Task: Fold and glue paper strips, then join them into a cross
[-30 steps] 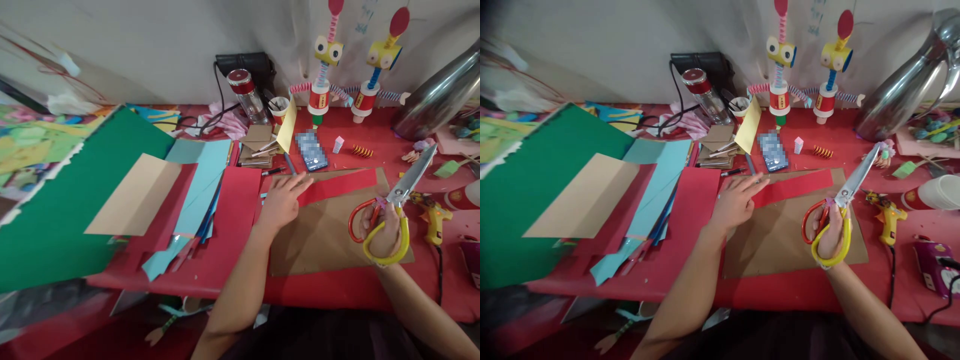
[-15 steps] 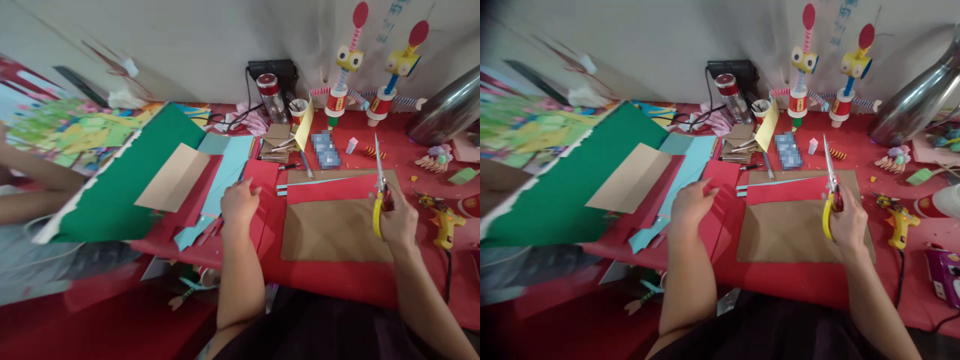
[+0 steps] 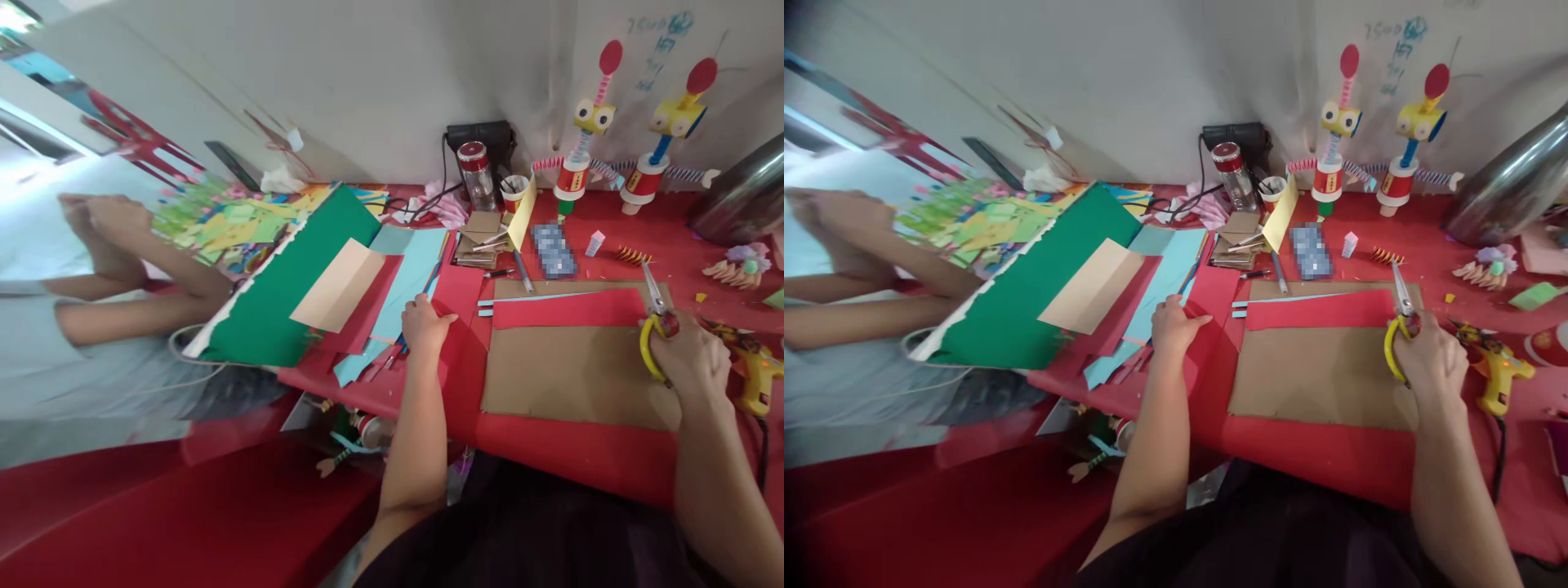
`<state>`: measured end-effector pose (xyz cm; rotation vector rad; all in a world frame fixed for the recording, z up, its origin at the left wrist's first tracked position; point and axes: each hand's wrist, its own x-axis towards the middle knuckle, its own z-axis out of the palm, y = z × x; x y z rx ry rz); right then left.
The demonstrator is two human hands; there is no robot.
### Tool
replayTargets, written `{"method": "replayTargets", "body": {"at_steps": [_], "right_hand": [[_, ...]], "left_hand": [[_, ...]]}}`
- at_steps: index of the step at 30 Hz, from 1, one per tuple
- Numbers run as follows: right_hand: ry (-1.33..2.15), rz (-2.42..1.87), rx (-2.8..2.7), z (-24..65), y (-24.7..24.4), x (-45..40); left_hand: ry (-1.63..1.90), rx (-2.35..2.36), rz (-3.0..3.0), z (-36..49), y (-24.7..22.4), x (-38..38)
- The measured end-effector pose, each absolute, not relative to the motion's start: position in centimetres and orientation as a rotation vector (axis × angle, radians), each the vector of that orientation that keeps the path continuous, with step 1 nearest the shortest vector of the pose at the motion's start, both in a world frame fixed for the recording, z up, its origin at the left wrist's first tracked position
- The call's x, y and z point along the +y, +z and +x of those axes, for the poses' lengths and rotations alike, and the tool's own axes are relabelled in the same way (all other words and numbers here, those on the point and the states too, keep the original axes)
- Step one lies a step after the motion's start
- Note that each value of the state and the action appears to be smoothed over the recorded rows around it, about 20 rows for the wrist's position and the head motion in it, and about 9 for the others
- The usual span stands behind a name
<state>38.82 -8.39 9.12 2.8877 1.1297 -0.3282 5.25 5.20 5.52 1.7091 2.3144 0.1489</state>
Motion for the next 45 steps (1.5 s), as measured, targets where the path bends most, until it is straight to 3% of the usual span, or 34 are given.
{"method": "replayTargets", "body": {"at_steps": [7, 10, 13, 16, 23, 25, 28, 29, 32, 34, 35, 37, 38, 40, 42, 45], "right_hand": [[-0.352, 2.844, 1.192, 38.7, 9.0, -8.9], [-0.352, 2.762, 1.270, 38.4, 9.7, -9.3], [-0.319, 2.705, 1.261, 38.1, 10.4, -9.6], [-0.322, 2.692, 1.308, 38.2, 10.7, -9.9], [-0.220, 3.017, 1.481, 39.2, 9.2, -10.1], [-0.500, 3.261, 1.804, 38.3, 7.8, -9.3], [-1.836, 3.118, 2.120, 35.9, 5.3, -7.6], [-2.113, 3.027, 2.102, 35.1, 4.6, -7.2], [-2.367, 2.888, 2.046, 33.4, 3.8, -6.8], [-2.136, 2.959, 2.143, 32.6, 4.0, -7.4], [-1.842, 3.045, 2.253, 32.2, 4.3, -7.8], [-0.925, 3.126, 2.525, 30.9, 4.8, -8.9], [-0.443, 3.004, 2.657, 30.1, 5.0, -9.5], [0.201, 2.592, 2.877, 28.5, 5.3, -10.4], [0.521, 2.281, 2.994, 27.6, 5.4, -10.9], [0.505, 2.004, 3.112, 28.2, 5.1, -11.5]], "left_hand": [[0.130, 2.239, 1.624, 4.9, 6.8, 4.9], [0.564, 2.094, 1.448, 4.4, 7.9, 4.0], [1.131, 1.665, 1.069, 5.1, 9.5, 3.0], [1.395, 1.336, 0.786, 7.7, 10.9, 2.7], [1.289, 0.908, 0.287, 14.8, 10.9, 3.3], [1.213, 0.855, 0.180, 15.9, 10.6, 3.2], [1.144, 0.827, 0.039, 16.8, 10.2, 3.1], [1.129, 0.829, 0.004, 16.8, 10.1, 3.1], [1.094, 0.862, -0.065, 16.1, 9.6, 2.6], [1.101, 0.890, -0.082, 15.1, 9.2, 1.8], [1.118, 0.907, -0.090, 14.6, 9.0, 1.3], [1.160, 0.957, -0.126, 13.8, 8.9, -0.1], [1.161, 0.983, -0.146, 13.6, 9.0, -0.8], [1.095, 1.021, -0.178, 13.5, 9.4, -2.2], [1.002, 1.036, -0.191, 13.7, 9.5, -3.4], [0.979, 1.150, -0.107, 12.9, 8.4, -5.6]]}}
